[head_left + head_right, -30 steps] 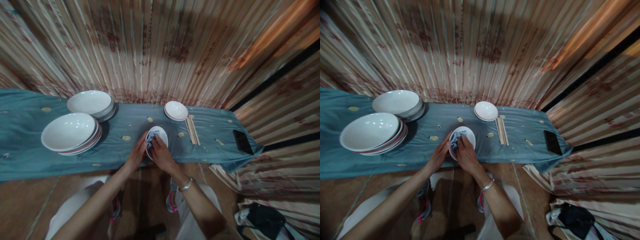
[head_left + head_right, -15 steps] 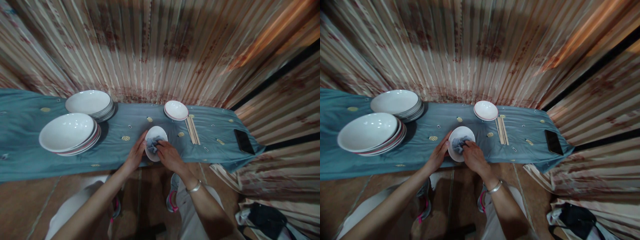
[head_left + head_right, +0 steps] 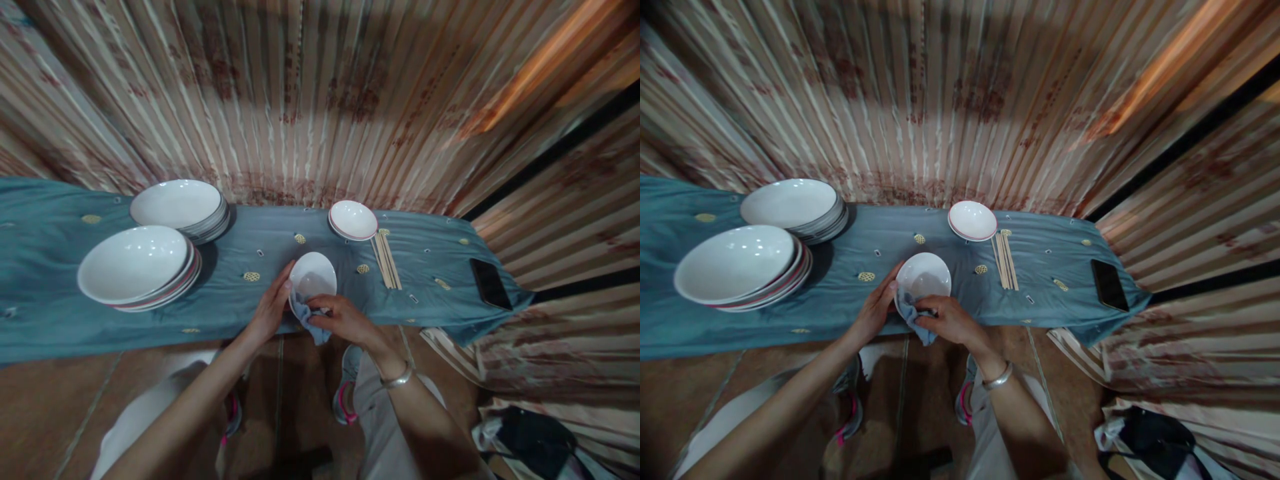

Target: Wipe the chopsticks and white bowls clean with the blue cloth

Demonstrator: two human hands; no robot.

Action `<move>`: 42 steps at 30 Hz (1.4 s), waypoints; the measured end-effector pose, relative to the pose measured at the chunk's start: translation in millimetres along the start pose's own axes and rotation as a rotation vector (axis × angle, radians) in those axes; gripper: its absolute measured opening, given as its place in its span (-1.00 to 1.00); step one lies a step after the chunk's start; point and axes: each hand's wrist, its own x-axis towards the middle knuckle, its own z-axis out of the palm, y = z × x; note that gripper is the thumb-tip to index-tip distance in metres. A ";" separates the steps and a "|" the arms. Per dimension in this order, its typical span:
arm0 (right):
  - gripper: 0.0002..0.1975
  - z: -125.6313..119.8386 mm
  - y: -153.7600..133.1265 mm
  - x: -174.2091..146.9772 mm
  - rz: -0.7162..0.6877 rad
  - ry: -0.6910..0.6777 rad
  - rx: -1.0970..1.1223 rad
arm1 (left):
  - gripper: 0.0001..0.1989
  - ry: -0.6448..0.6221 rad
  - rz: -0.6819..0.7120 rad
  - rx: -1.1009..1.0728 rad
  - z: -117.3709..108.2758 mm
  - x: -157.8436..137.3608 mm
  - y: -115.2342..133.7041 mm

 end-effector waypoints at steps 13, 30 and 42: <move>-0.74 27.6 -5.2 16.6 -0.017 0.273 0.389 | -0.36 -0.002 0.077 0.087 0.7 1.3 -3.2; -0.71 10.2 -0.3 35.7 -0.118 0.536 0.082 | -0.37 -0.022 0.021 0.017 3.6 -1.0 0.1; -0.58 10.6 6.9 25.7 0.026 0.433 -0.436 | -0.37 -0.029 -0.007 0.039 3.0 -2.1 4.4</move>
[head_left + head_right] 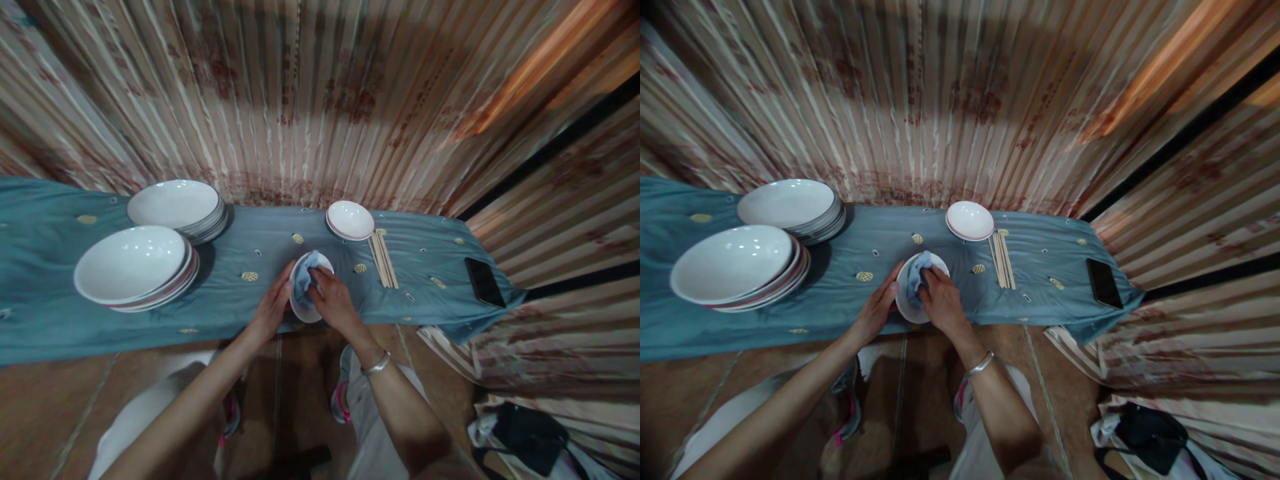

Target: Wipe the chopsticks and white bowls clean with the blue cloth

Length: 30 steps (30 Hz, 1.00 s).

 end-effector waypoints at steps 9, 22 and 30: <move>-0.62 0.4 -5.1 -4.9 -0.034 -0.151 -0.075 | -0.35 0.013 0.005 -0.018 0.3 1.3 -4.6; -0.79 -0.2 -6.4 -5.4 -0.015 -0.277 0.466 | -0.30 0.020 -0.040 -0.057 2.0 -0.2 -1.6; -0.81 -7.8 -13.4 -8.2 0.146 -0.346 0.866 | -0.37 0.076 -0.130 -0.119 -1.7 2.4 -6.5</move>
